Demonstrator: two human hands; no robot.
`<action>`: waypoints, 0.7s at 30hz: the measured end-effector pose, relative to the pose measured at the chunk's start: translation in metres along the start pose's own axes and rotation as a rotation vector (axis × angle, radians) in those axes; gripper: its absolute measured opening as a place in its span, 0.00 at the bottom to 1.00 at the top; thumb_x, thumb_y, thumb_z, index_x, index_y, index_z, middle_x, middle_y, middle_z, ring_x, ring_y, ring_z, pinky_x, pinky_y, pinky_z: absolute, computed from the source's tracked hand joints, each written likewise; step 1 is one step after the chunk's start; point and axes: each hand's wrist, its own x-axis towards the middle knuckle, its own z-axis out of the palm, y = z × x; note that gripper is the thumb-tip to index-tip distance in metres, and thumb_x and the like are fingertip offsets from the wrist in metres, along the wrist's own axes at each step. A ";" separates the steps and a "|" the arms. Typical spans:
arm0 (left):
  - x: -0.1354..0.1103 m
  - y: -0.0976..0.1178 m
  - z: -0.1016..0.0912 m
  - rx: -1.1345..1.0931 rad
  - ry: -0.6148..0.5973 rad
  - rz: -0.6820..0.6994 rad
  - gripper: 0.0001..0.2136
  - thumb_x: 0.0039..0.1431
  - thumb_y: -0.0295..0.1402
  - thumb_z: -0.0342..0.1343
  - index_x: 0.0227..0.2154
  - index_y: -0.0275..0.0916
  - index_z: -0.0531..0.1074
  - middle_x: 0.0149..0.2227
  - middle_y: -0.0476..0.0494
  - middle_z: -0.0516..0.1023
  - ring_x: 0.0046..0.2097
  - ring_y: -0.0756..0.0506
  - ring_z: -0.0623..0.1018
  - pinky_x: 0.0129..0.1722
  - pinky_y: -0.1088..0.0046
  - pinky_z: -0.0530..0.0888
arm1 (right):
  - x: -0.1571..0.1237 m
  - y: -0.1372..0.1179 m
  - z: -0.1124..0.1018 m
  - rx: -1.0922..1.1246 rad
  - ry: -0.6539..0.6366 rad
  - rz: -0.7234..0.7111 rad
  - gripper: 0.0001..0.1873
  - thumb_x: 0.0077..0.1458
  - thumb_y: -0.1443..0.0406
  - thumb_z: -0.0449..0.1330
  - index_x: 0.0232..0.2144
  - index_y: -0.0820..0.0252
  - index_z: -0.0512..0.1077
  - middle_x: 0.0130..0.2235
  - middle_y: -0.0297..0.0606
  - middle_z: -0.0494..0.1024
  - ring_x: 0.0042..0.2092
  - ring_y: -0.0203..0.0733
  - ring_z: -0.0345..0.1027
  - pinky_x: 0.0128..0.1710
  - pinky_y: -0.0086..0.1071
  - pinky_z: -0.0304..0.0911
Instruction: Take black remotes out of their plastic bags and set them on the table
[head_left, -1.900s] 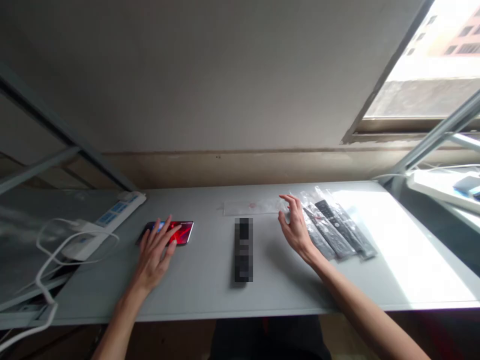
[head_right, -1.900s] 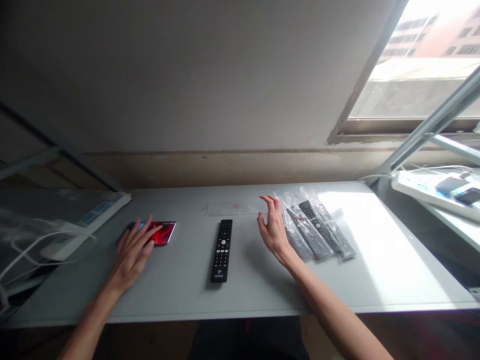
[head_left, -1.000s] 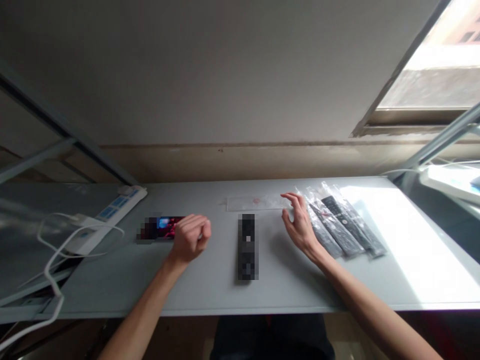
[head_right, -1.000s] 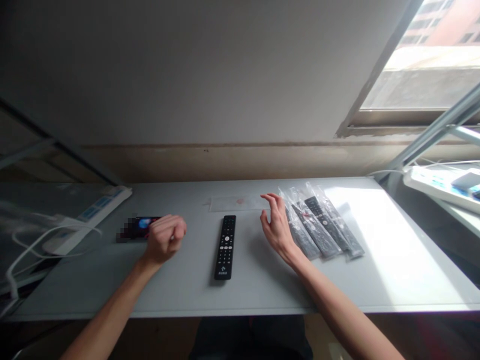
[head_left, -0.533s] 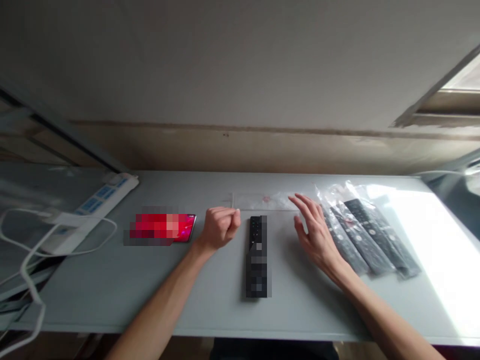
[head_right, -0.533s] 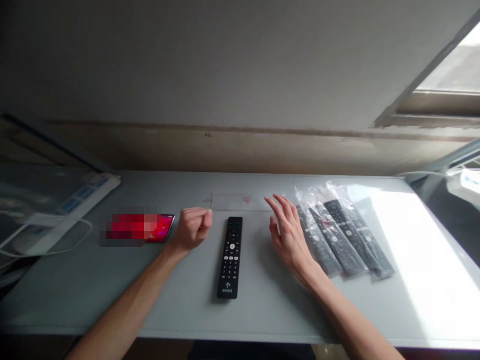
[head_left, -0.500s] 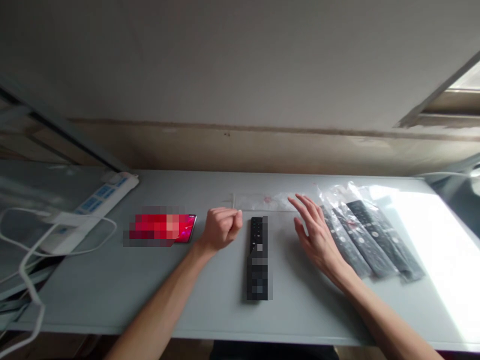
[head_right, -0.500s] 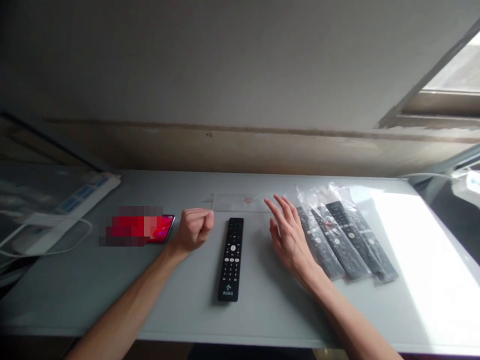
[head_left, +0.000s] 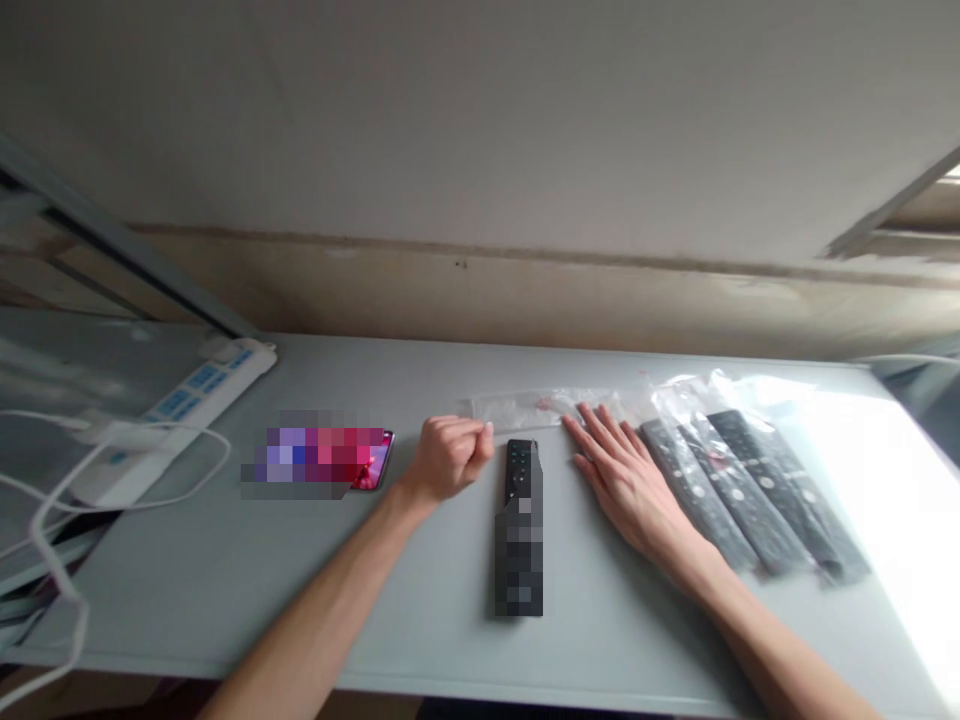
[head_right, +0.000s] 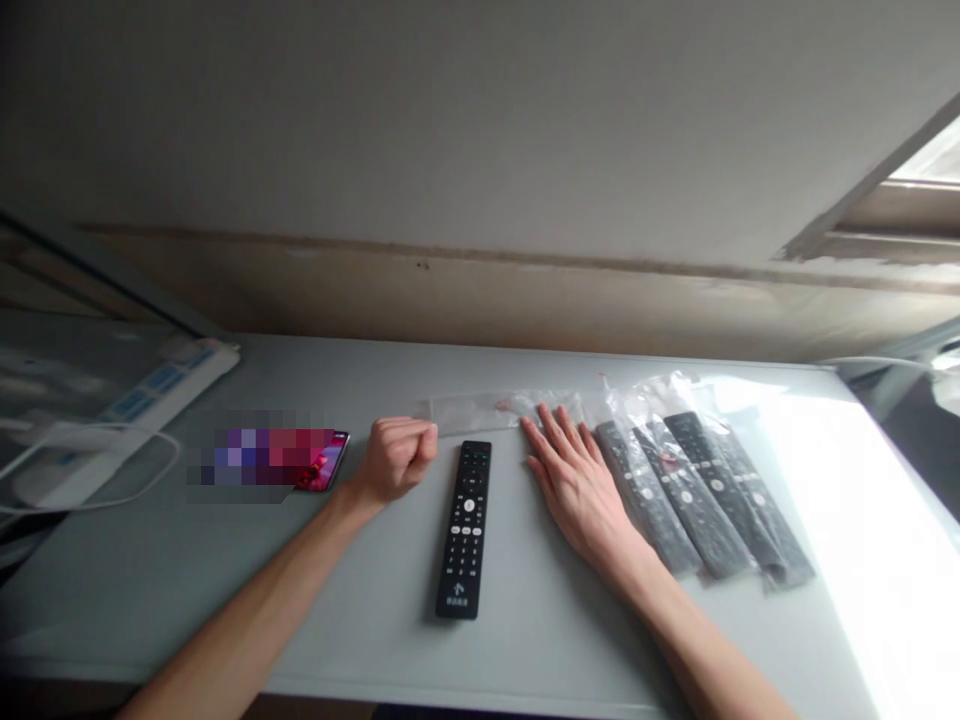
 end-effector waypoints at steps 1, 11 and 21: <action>-0.001 -0.001 0.000 -0.015 0.000 -0.029 0.25 0.77 0.31 0.43 0.18 0.43 0.55 0.16 0.52 0.62 0.19 0.50 0.61 0.26 0.66 0.56 | 0.001 0.001 0.001 0.009 0.016 -0.002 0.31 0.77 0.57 0.50 0.77 0.43 0.55 0.78 0.40 0.57 0.79 0.59 0.46 0.74 0.68 0.49; 0.001 -0.001 -0.005 -0.152 0.127 -0.290 0.29 0.78 0.38 0.41 0.15 0.43 0.54 0.16 0.51 0.60 0.21 0.48 0.64 0.27 0.68 0.61 | 0.011 -0.008 -0.011 0.191 0.284 -0.044 0.37 0.75 0.67 0.48 0.80 0.49 0.45 0.77 0.44 0.58 0.78 0.50 0.50 0.75 0.58 0.53; 0.069 0.037 0.013 -0.601 -0.188 -0.354 0.31 0.66 0.61 0.58 0.59 0.42 0.78 0.66 0.34 0.76 0.70 0.32 0.70 0.72 0.48 0.61 | 0.009 -0.020 -0.015 0.468 0.480 -0.138 0.42 0.68 0.70 0.51 0.80 0.48 0.47 0.76 0.41 0.61 0.76 0.48 0.56 0.74 0.50 0.59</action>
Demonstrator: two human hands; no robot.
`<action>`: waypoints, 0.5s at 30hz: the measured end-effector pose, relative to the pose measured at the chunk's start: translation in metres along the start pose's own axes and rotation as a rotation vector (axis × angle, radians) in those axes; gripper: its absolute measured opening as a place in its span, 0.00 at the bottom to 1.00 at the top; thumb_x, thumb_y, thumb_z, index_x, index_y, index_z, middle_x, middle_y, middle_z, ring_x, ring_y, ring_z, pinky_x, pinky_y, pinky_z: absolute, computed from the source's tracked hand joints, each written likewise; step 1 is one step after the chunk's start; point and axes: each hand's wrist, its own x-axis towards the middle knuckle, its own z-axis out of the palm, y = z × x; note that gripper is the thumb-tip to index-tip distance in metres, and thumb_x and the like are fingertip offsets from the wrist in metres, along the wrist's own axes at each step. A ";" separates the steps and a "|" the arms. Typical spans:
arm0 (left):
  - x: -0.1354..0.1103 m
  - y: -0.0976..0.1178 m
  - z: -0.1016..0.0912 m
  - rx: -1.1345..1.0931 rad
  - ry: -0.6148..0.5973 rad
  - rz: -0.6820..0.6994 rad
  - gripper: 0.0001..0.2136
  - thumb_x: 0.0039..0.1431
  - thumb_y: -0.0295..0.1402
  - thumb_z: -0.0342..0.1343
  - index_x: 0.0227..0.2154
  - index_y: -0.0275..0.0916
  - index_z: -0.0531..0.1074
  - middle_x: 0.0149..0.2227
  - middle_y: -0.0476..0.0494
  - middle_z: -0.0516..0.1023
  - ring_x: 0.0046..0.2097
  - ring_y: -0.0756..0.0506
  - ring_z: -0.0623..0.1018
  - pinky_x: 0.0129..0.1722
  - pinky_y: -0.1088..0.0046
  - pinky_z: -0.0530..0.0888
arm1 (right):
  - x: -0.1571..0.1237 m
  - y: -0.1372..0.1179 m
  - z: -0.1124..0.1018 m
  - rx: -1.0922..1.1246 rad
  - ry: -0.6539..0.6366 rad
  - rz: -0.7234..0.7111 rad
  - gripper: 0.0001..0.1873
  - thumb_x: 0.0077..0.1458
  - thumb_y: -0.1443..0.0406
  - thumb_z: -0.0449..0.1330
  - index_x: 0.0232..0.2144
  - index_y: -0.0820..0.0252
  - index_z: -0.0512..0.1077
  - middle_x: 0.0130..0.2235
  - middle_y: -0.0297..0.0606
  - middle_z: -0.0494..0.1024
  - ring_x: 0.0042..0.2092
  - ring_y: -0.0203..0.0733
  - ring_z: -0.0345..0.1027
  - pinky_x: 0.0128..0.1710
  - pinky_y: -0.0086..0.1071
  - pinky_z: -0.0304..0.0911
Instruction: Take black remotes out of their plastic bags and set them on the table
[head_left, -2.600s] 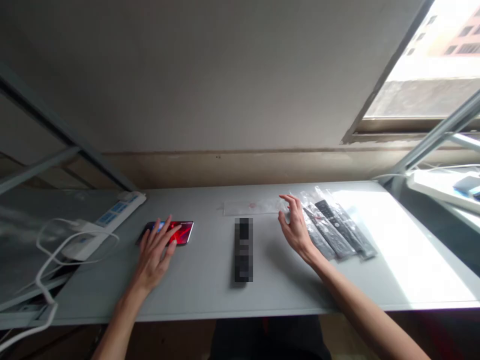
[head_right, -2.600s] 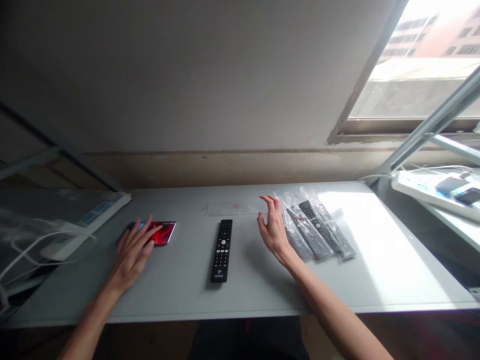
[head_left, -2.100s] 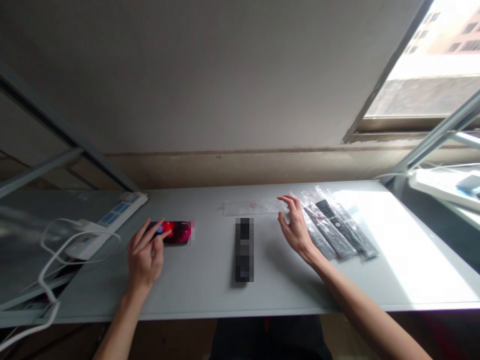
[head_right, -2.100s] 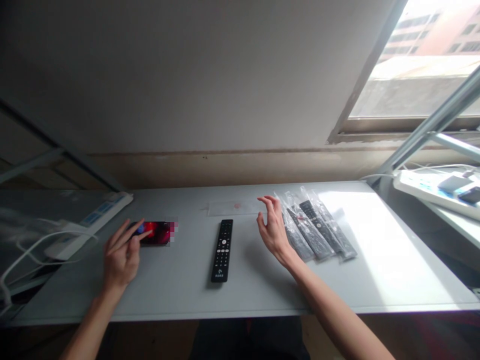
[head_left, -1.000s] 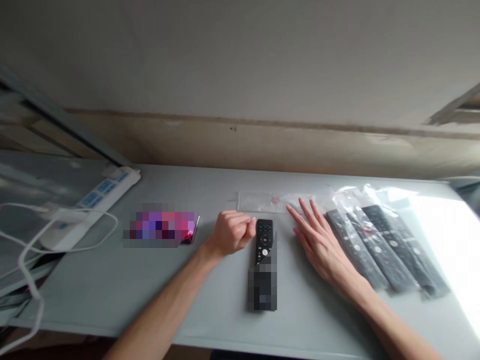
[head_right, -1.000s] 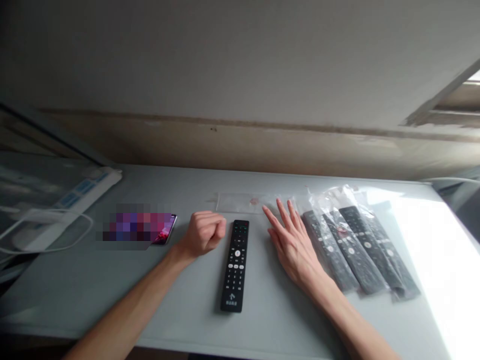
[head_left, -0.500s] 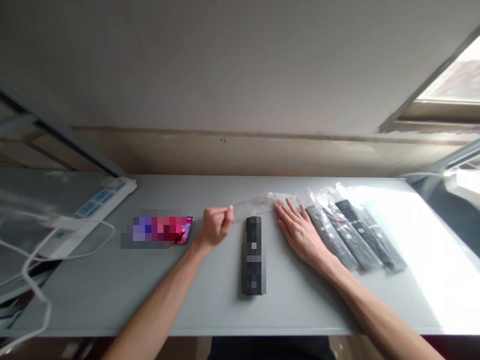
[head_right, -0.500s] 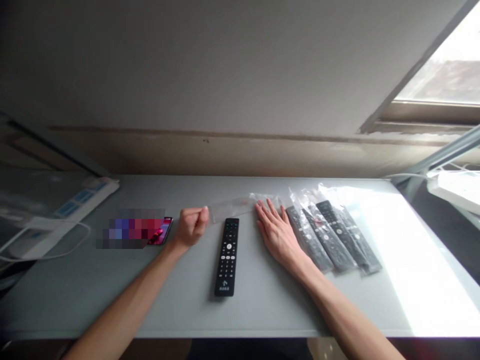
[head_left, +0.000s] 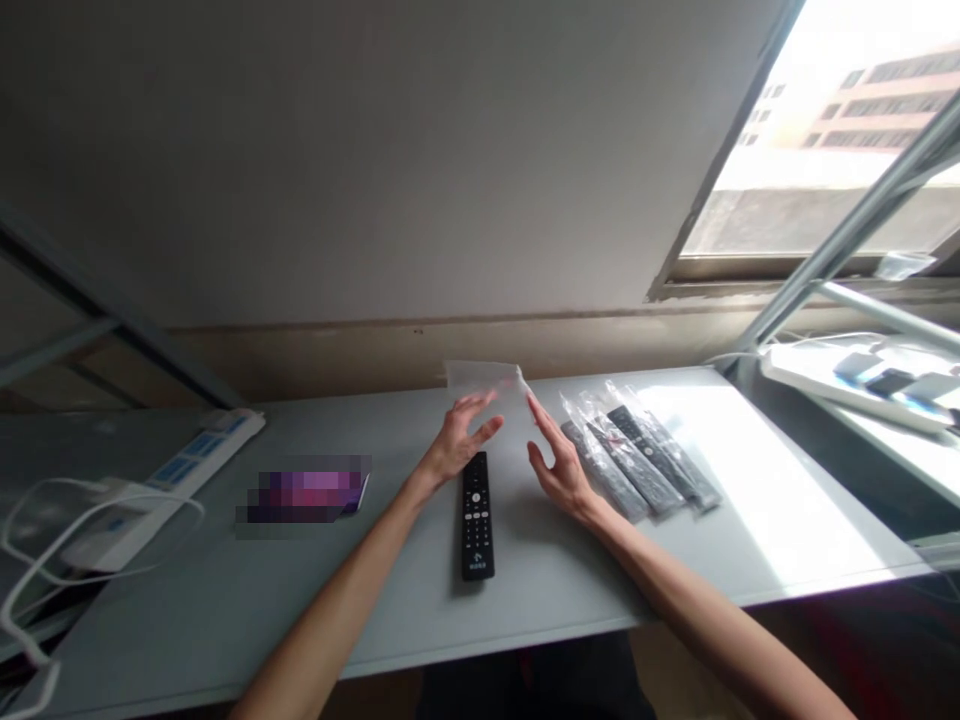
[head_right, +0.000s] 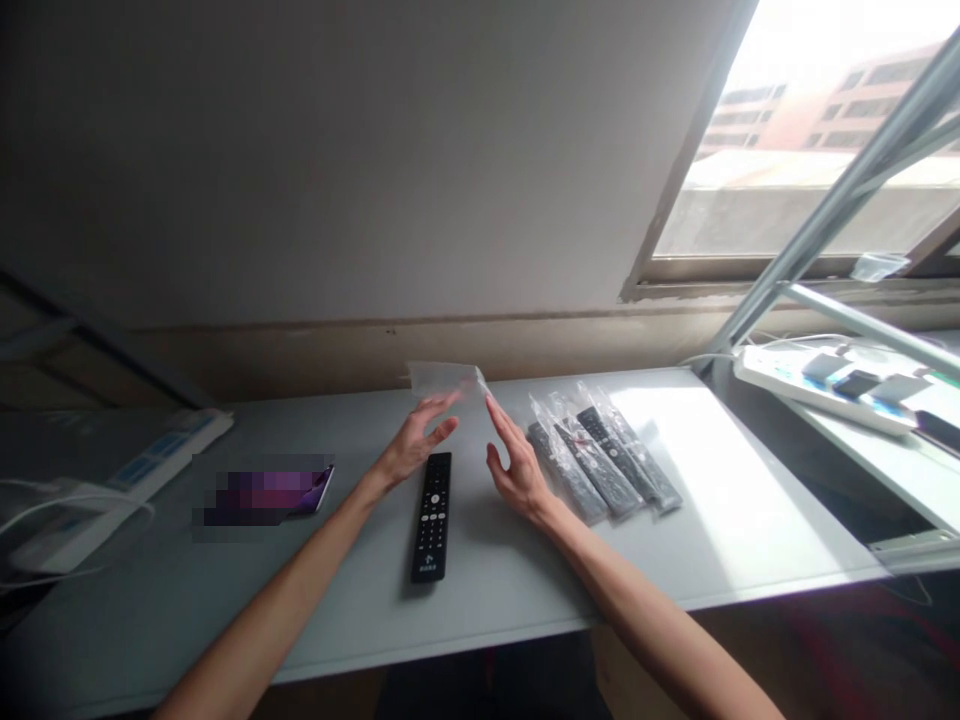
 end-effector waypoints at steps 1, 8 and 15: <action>0.004 0.004 0.008 -0.111 -0.014 -0.017 0.33 0.65 0.62 0.58 0.62 0.42 0.76 0.69 0.34 0.73 0.72 0.32 0.68 0.74 0.49 0.60 | 0.000 0.000 0.000 0.019 -0.003 -0.008 0.42 0.68 0.70 0.51 0.80 0.48 0.48 0.76 0.41 0.61 0.76 0.48 0.56 0.74 0.50 0.59; 0.026 0.028 0.050 -0.457 0.148 0.004 0.24 0.73 0.51 0.54 0.63 0.42 0.70 0.70 0.35 0.72 0.72 0.37 0.69 0.73 0.53 0.63 | 0.001 -0.002 -0.001 0.049 -0.178 -0.029 0.41 0.64 0.73 0.51 0.77 0.50 0.57 0.76 0.40 0.63 0.76 0.46 0.56 0.75 0.51 0.56; 0.025 0.023 -0.007 0.364 0.213 0.363 0.22 0.69 0.26 0.46 0.62 0.40 0.72 0.63 0.37 0.76 0.71 0.38 0.69 0.74 0.50 0.62 | 0.001 -0.013 -0.001 0.224 -0.174 0.072 0.32 0.72 0.61 0.54 0.75 0.49 0.58 0.67 0.46 0.74 0.67 0.47 0.69 0.70 0.48 0.62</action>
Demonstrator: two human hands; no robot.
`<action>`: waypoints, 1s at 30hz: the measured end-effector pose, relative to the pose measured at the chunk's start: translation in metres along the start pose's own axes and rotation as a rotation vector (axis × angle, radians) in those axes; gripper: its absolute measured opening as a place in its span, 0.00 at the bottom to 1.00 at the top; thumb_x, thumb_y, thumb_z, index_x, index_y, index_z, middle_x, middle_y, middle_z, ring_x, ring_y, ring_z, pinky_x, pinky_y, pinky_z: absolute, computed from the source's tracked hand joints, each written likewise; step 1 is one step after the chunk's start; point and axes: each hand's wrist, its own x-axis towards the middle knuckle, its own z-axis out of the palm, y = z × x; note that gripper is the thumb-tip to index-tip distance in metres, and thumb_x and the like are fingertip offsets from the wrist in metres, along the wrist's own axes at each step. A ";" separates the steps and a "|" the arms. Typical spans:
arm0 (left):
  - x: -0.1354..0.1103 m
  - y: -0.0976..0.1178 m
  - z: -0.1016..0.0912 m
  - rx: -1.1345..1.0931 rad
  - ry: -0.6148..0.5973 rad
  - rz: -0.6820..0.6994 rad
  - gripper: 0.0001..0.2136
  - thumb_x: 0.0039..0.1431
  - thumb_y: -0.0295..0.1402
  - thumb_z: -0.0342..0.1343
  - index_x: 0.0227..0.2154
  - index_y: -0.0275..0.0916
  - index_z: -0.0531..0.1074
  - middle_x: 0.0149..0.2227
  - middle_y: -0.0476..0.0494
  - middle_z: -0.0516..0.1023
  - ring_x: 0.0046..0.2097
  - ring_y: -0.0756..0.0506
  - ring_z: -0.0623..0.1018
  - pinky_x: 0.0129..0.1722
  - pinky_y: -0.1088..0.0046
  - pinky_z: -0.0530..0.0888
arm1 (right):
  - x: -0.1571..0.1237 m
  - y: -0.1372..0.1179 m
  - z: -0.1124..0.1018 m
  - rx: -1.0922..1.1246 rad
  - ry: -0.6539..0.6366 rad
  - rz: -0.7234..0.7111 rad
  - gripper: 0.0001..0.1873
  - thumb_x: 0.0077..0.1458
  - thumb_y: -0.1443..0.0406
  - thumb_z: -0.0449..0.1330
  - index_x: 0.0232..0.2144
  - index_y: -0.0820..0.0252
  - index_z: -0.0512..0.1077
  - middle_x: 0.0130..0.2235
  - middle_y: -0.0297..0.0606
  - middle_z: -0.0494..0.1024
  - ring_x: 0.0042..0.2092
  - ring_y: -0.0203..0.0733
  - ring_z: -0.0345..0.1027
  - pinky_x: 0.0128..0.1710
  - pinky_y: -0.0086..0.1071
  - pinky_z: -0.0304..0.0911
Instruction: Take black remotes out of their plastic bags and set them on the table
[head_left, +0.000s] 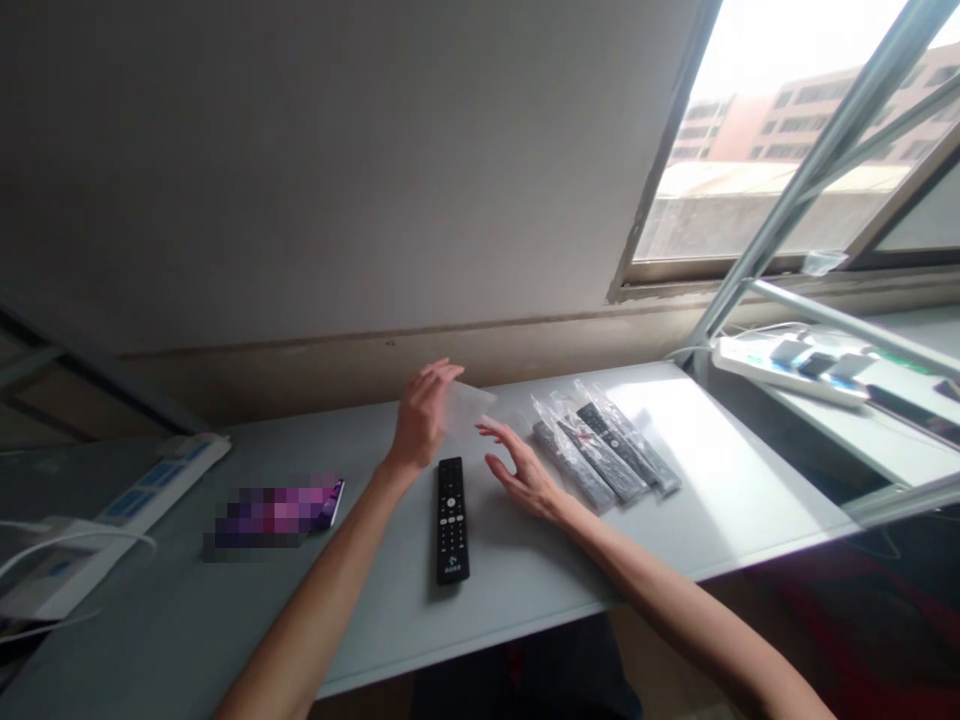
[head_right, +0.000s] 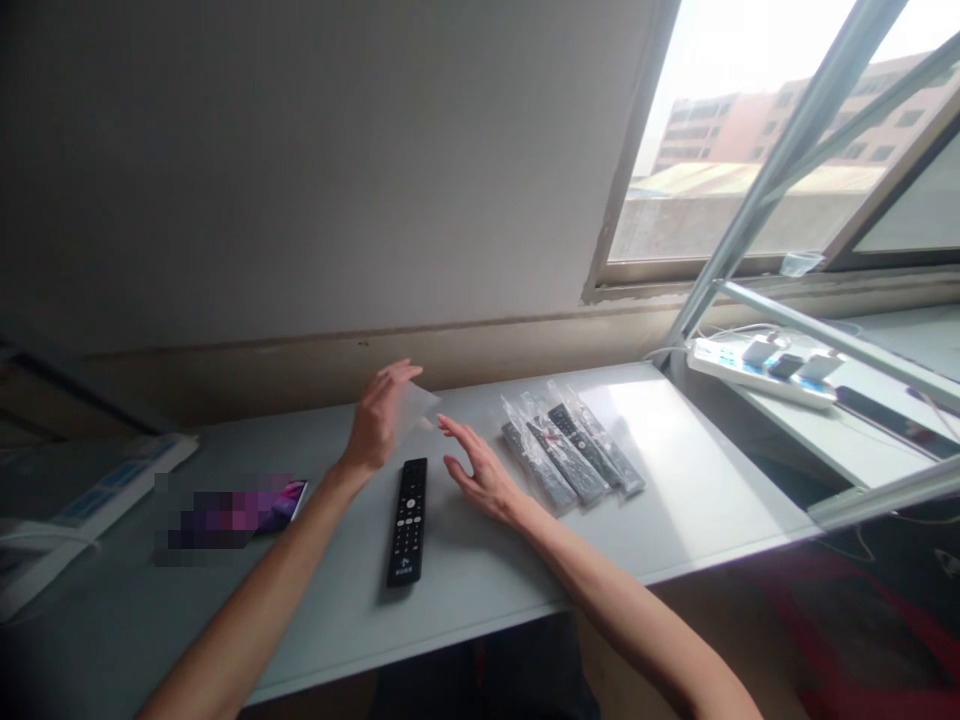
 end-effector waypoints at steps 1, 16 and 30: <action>-0.005 -0.007 -0.006 0.080 -0.060 0.034 0.24 0.65 0.22 0.46 0.61 0.39 0.72 0.62 0.37 0.77 0.69 0.37 0.70 0.73 0.49 0.64 | 0.001 -0.004 -0.001 0.069 0.002 0.033 0.30 0.73 0.57 0.55 0.73 0.49 0.60 0.63 0.45 0.78 0.63 0.47 0.72 0.67 0.47 0.64; -0.072 -0.051 0.001 0.339 -0.333 0.026 0.28 0.57 0.15 0.46 0.57 0.42 0.75 0.57 0.36 0.80 0.63 0.35 0.75 0.68 0.49 0.70 | 0.012 -0.009 -0.004 0.234 -0.061 0.368 0.25 0.68 0.46 0.57 0.27 0.54 0.76 0.32 0.36 0.80 0.38 0.45 0.72 0.45 0.38 0.67; -0.072 -0.030 0.013 0.283 -0.330 0.169 0.25 0.76 0.36 0.52 0.72 0.42 0.64 0.67 0.38 0.75 0.69 0.36 0.71 0.73 0.49 0.61 | 0.007 -0.007 -0.001 0.112 -0.021 0.306 0.16 0.68 0.57 0.56 0.28 0.54 0.70 0.29 0.34 0.75 0.34 0.42 0.67 0.37 0.35 0.64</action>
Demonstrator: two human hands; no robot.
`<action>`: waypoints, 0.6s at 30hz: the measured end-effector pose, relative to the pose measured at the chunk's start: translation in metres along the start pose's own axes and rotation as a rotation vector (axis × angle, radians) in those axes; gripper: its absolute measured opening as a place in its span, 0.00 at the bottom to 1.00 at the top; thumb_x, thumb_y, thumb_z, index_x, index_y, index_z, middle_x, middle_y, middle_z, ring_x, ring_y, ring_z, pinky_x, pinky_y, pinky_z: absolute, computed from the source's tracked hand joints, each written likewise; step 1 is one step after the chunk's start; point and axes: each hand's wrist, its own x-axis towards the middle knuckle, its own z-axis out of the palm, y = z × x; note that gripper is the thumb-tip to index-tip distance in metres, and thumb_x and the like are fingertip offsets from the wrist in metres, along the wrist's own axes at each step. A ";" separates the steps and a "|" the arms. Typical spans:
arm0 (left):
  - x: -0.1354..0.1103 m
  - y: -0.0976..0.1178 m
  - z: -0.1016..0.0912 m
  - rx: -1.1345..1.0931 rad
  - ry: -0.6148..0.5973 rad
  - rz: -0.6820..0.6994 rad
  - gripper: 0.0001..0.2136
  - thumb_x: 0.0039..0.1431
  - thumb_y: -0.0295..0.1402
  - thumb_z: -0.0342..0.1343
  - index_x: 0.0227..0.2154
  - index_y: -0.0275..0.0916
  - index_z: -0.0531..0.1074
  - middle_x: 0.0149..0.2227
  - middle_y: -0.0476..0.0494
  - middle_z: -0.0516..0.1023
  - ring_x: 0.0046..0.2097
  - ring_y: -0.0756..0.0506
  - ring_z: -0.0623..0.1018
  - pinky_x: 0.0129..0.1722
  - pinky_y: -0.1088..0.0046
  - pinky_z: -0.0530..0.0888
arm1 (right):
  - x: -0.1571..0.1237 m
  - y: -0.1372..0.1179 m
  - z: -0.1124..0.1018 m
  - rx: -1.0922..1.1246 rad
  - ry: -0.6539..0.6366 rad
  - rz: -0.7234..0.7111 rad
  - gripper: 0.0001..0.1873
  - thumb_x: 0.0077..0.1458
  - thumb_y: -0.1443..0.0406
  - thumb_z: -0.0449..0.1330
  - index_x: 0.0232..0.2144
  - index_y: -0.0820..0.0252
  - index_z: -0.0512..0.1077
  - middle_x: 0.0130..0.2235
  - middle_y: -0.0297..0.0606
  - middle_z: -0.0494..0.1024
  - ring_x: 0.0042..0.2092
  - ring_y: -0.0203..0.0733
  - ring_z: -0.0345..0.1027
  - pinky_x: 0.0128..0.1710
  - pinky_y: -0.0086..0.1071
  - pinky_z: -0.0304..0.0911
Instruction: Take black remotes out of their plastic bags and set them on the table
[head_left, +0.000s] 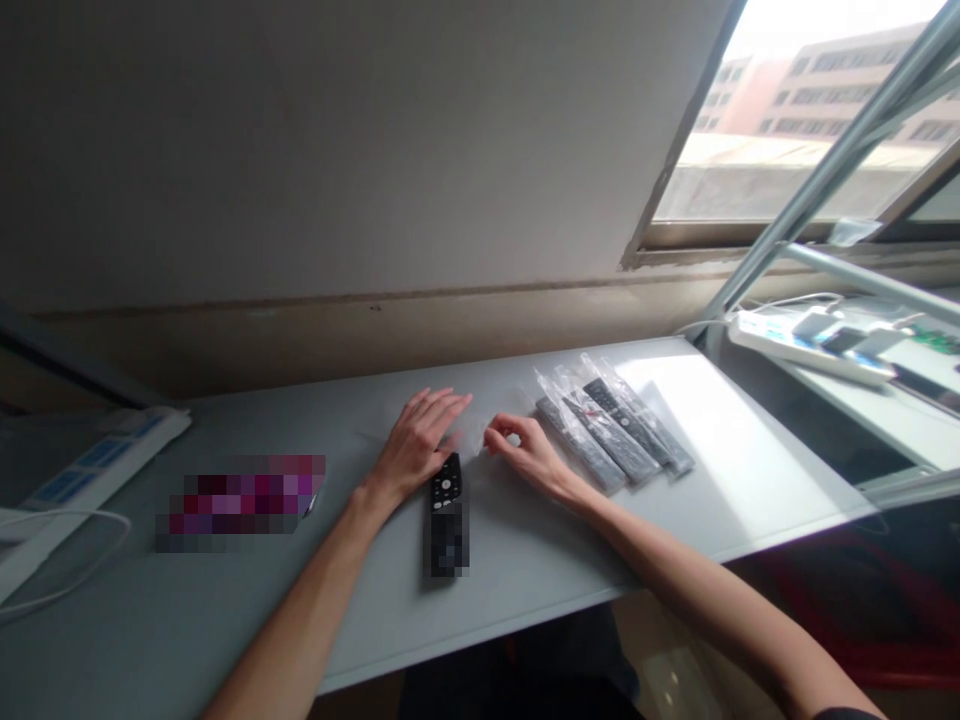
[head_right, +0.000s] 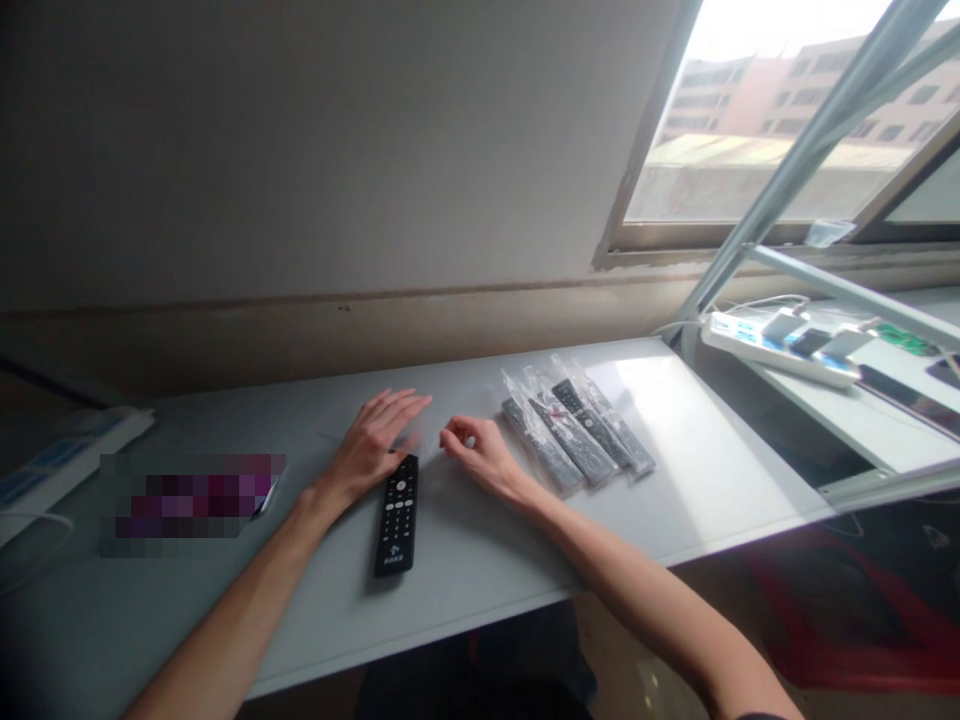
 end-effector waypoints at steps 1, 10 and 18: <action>0.001 0.002 0.000 0.009 0.003 0.014 0.24 0.76 0.36 0.51 0.72 0.41 0.64 0.67 0.38 0.75 0.69 0.37 0.72 0.73 0.49 0.61 | 0.000 0.002 0.001 -0.037 0.002 -0.039 0.16 0.68 0.58 0.56 0.28 0.54 0.70 0.29 0.33 0.74 0.33 0.41 0.66 0.36 0.34 0.63; 0.001 0.002 -0.002 -0.015 0.149 0.027 0.14 0.75 0.28 0.50 0.50 0.41 0.81 0.50 0.43 0.87 0.62 0.36 0.77 0.64 0.49 0.69 | -0.004 0.006 0.003 -0.251 0.083 -0.370 0.10 0.68 0.64 0.58 0.31 0.56 0.69 0.31 0.32 0.71 0.33 0.37 0.65 0.38 0.32 0.62; 0.001 0.006 -0.005 -0.026 0.257 -0.015 0.12 0.76 0.32 0.53 0.37 0.42 0.80 0.38 0.46 0.86 0.59 0.38 0.80 0.59 0.54 0.69 | -0.007 0.001 -0.002 -0.520 0.194 -0.734 0.12 0.70 0.67 0.61 0.53 0.55 0.78 0.45 0.44 0.77 0.46 0.46 0.70 0.49 0.41 0.69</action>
